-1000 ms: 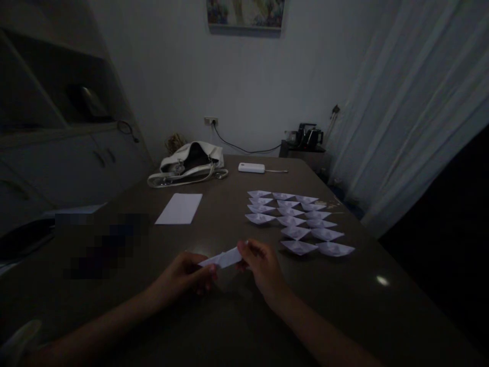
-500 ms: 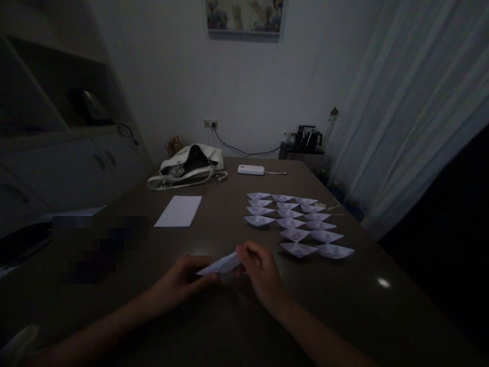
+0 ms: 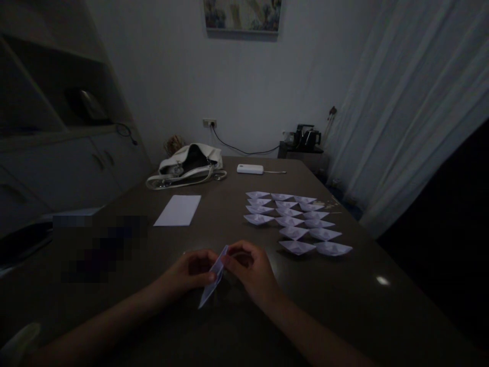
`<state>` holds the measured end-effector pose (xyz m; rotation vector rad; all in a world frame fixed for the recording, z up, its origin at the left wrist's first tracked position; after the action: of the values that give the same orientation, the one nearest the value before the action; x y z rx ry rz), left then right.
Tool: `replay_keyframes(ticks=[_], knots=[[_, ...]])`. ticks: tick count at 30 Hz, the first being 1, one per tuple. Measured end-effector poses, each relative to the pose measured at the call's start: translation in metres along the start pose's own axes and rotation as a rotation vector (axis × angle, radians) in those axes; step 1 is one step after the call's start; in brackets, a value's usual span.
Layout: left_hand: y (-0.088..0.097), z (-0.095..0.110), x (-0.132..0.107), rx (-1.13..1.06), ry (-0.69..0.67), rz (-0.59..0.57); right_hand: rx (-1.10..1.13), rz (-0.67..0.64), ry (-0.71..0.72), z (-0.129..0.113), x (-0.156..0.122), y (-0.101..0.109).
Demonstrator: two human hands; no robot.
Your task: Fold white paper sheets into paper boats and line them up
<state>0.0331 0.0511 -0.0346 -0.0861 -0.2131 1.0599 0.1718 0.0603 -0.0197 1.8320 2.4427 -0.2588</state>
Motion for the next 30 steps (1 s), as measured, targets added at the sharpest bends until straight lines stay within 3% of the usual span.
replay_keyframes(ticks=[11, 20, 30], knots=[[0.001, 0.024, -0.004, 0.246, -0.160, 0.137, 0.193, -0.095, -0.147, 0.007, -0.001, -0.004], [-0.007, 0.032, -0.009, 0.613, -0.238, 0.032, 0.217, -0.015, -0.195, 0.021, 0.003, 0.005], [-0.002, 0.027, -0.012, 0.746, -0.237, 0.018, 0.154, -0.017, -0.215, 0.023, 0.005, 0.005]])
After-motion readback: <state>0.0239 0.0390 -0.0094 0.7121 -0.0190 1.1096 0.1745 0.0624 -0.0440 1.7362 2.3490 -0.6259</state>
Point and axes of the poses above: each hand's wrist, its own x-axis towards the middle knuckle, its own y-axis out of the back of the hand, z = x × y, the point moved 6 cm from there along x, towards the middle knuckle, and after that the axes turned 14 degrees about -y, right-handed, at the moved point
